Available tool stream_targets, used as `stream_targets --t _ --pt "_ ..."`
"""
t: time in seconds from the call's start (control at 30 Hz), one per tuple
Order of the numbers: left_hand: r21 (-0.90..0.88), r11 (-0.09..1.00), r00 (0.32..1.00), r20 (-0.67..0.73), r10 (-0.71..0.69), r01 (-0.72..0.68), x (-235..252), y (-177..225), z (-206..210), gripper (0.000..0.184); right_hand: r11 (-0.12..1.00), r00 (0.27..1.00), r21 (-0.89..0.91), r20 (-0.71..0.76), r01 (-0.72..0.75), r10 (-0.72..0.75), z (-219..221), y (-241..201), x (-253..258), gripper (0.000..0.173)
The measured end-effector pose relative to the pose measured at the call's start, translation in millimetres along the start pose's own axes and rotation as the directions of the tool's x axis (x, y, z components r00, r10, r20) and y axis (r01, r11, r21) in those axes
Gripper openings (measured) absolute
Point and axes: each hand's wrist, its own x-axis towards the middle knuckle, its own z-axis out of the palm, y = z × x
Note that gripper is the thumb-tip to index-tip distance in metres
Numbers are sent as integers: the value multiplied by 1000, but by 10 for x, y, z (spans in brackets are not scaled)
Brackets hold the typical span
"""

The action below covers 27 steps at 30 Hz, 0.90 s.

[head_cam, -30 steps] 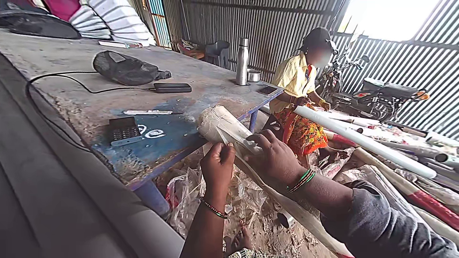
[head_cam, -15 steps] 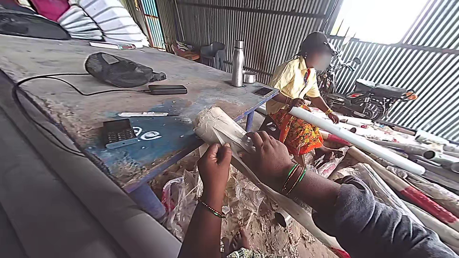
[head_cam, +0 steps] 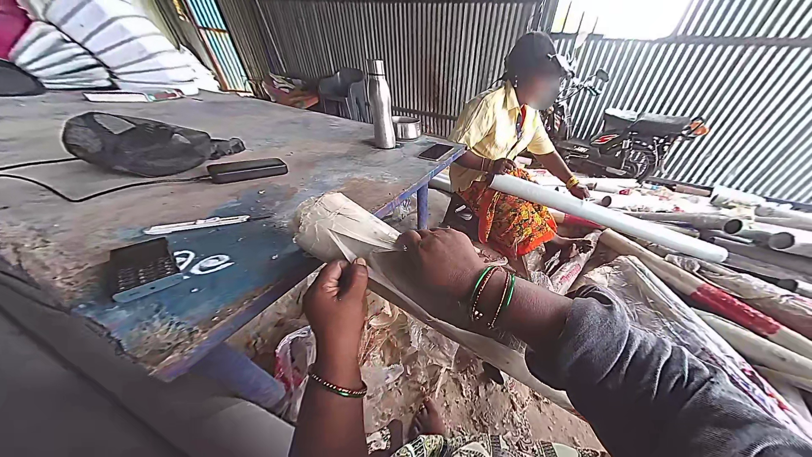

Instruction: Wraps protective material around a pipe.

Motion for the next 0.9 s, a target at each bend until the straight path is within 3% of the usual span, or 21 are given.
stream_targets --t 0.2,0.47,0.9 --pt "-40 999 999 -23 26 -27 -5 -26 33 18 999 998 48 -65 23 -19 107 41 0 33" --pt "-67 996 996 -67 56 -60 -32 -44 81 19 996 999 81 3 -44 44 139 -58 -76 40" --pt "-88 994 993 -105 61 -71 -53 -41 130 19 984 999 177 -18 -31 34 171 -8 -102 44"
